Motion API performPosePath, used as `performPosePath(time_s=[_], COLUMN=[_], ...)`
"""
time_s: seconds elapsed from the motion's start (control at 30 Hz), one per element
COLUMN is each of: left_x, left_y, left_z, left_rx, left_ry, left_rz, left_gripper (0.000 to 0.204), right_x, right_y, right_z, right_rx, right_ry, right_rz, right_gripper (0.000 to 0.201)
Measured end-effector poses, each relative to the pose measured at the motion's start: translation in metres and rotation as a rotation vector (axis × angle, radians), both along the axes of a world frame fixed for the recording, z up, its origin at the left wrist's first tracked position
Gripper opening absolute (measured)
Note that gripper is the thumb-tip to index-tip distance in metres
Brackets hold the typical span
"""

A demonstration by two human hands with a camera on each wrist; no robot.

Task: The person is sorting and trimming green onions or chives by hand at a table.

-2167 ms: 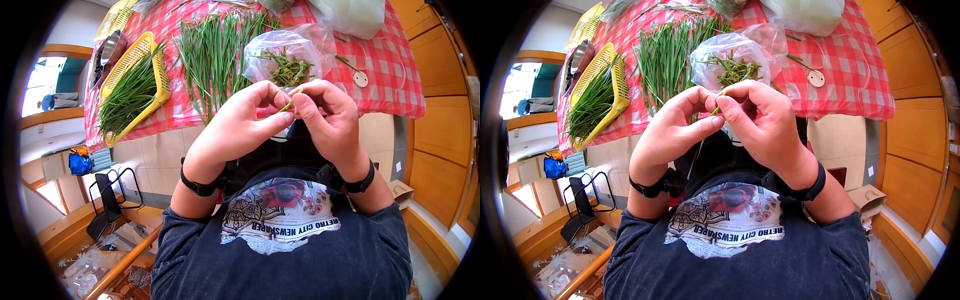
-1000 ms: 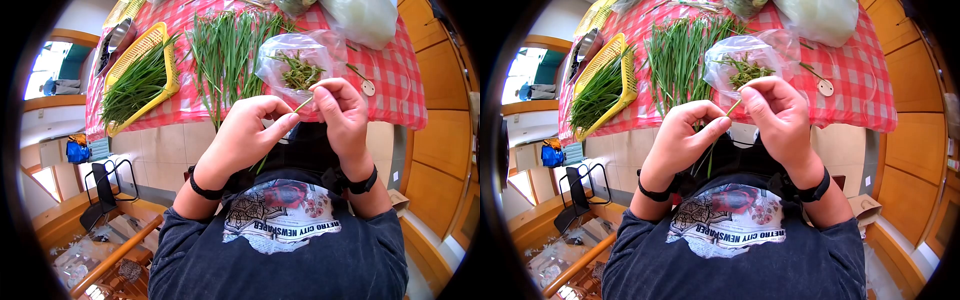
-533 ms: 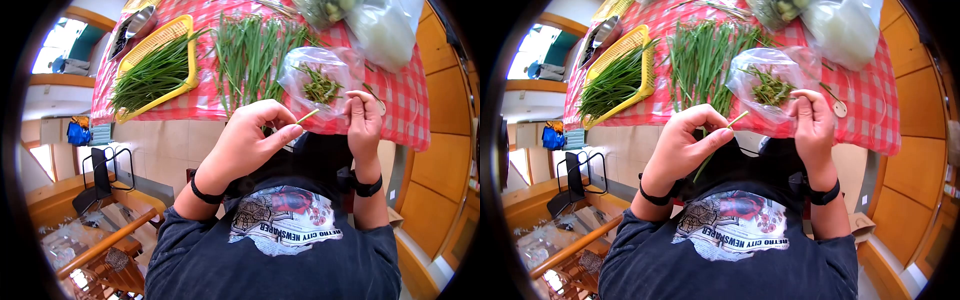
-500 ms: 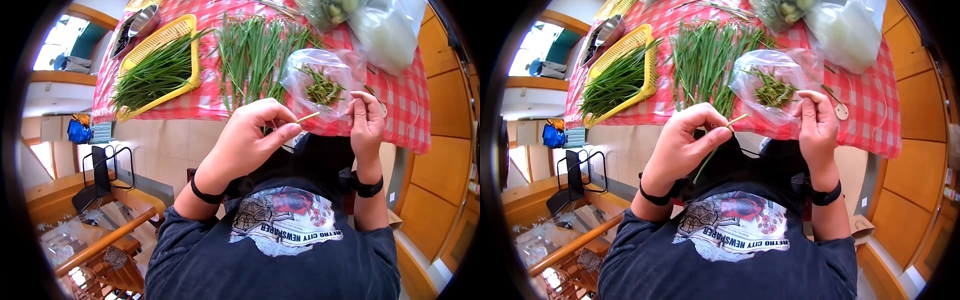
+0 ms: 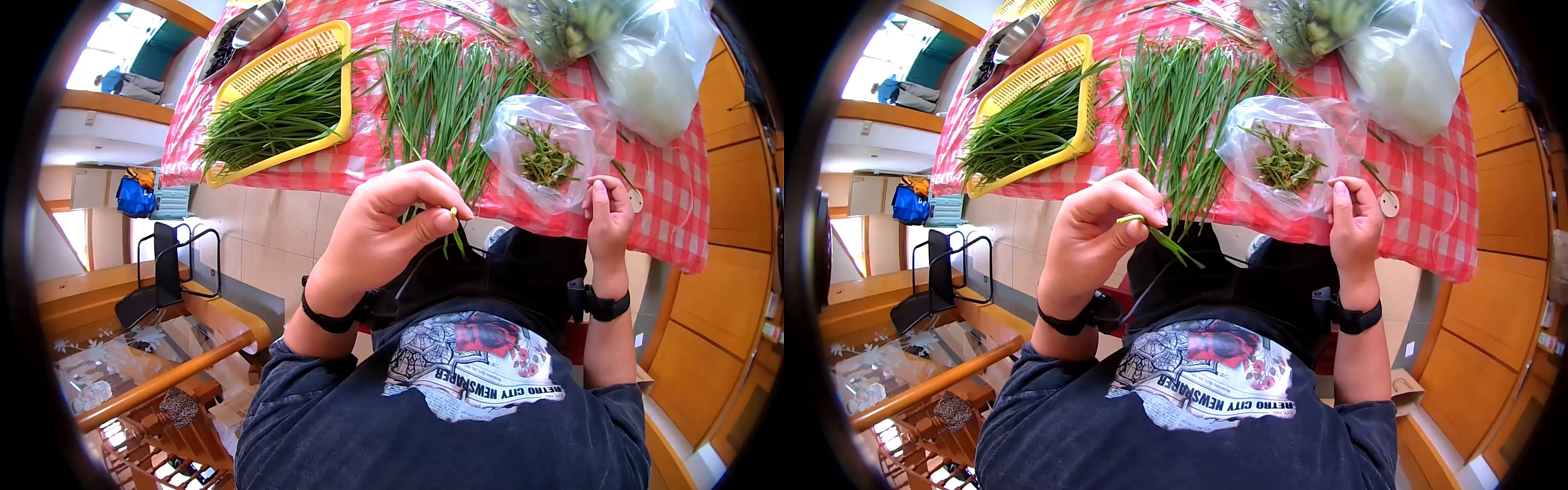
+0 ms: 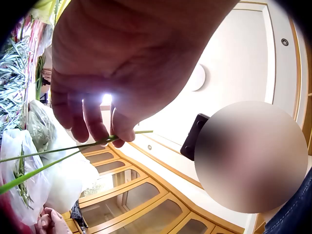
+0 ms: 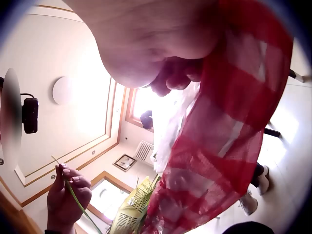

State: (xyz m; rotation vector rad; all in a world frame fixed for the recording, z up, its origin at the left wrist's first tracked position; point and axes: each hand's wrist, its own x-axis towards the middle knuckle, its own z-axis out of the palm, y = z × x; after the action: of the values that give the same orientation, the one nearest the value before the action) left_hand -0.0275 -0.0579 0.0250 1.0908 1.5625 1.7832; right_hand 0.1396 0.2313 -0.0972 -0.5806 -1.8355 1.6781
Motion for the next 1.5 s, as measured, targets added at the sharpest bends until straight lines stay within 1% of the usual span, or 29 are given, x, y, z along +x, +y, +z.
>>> performPosePath(time_s=[0.03,0.1,0.13,0.2,0.23,0.3,0.33,0.4,0.53,0.67,0.83,0.9,0.97,1.03,1.17,1.2,1.23,1.27,1.33,1.4,1.43,1.5], left_x=[0.002,0.009,0.011,0.015,0.016,0.017,0.018,0.02,0.027,0.03,0.03,0.029,0.03,0.03,0.031,0.031,0.032,0.032,0.034,0.035,0.035,0.037], left_y=[0.001,0.002,0.003,0.005,0.007,0.011,0.014,0.018,0.022,0.025,0.027,0.027,0.027,0.027,0.029,0.03,0.031,0.031,0.033,0.035,0.037,0.041], left_z=[0.0,0.002,0.004,0.01,0.009,0.007,0.007,0.008,0.012,0.015,0.013,0.012,0.011,0.01,0.011,0.011,0.011,0.012,0.013,0.015,0.015,0.014], left_rx=[0.001,-0.042,-0.044,-0.142,-0.146,-0.16,-0.163,-0.181,-0.235,-0.253,-0.283,-0.286,-0.293,-0.299,-0.326,-0.334,-0.334,-0.336,-0.338,-0.359,-0.359,-0.361], left_ry=[-0.004,-0.195,-0.204,-0.239,-0.247,-0.106,-0.113,0.071,0.033,0.087,0.135,0.231,0.272,0.312,0.427,0.475,0.475,0.514,0.553,0.649,0.649,0.658], left_rz=[-0.003,-0.002,-0.007,-0.035,-0.045,-0.068,-0.08,-0.1,-0.101,-0.091,-0.048,-0.031,-0.008,0.017,0.063,0.085,0.085,0.104,0.122,0.143,0.142,0.142], left_gripper=[0.006,0.018,0.018,0.016,0.016,0.013,0.013,0.012,0.01,0.009,0.009,0.009,0.009,0.01,0.01,0.009,0.009,0.01,0.01,0.009,0.009,0.01], right_x=[-0.001,-0.005,-0.005,-0.002,0.003,0.002,0.002,0.0,-0.004,-0.002,0.0,0.0,0.001,0.003,0.004,0.004,0.004,0.004,0.004,0.005,0.005,0.005], right_y=[-0.002,-0.013,-0.023,-0.044,-0.047,-0.061,-0.067,-0.076,-0.085,-0.086,-0.087,-0.085,-0.083,-0.081,-0.078,-0.077,-0.076,-0.074,-0.069,-0.065,-0.063,-0.063], right_z=[0.003,0.014,0.028,0.063,0.071,0.095,0.106,0.118,0.124,0.122,0.121,0.121,0.12,0.118,0.116,0.114,0.113,0.113,0.113,0.113,0.113,0.11], right_rx=[0.001,0.134,0.133,0.276,0.27,0.385,0.353,0.307,0.294,0.307,0.338,0.352,0.365,0.446,0.49,0.531,0.571,0.57,0.699,0.729,0.76,0.761], right_ry=[-0.004,0.02,0.01,0.09,0.088,0.191,0.202,0.262,0.282,0.275,0.275,0.256,0.237,0.205,0.152,0.146,0.14,0.139,0.098,0.071,0.044,0.051], right_rz=[-0.003,-0.113,-0.117,-0.014,0.073,0.196,0.234,0.304,0.351,0.351,0.272,0.25,0.232,0.21,0.201,0.193,0.185,0.184,0.216,0.245,0.274,0.258], right_gripper=[0.014,0.013,0.013,0.012,0.013,0.019,0.022,0.029,0.027,0.024,0.022,0.021,0.02,0.019,0.019,0.019,0.018,0.018,0.018,0.018,0.018,0.018])
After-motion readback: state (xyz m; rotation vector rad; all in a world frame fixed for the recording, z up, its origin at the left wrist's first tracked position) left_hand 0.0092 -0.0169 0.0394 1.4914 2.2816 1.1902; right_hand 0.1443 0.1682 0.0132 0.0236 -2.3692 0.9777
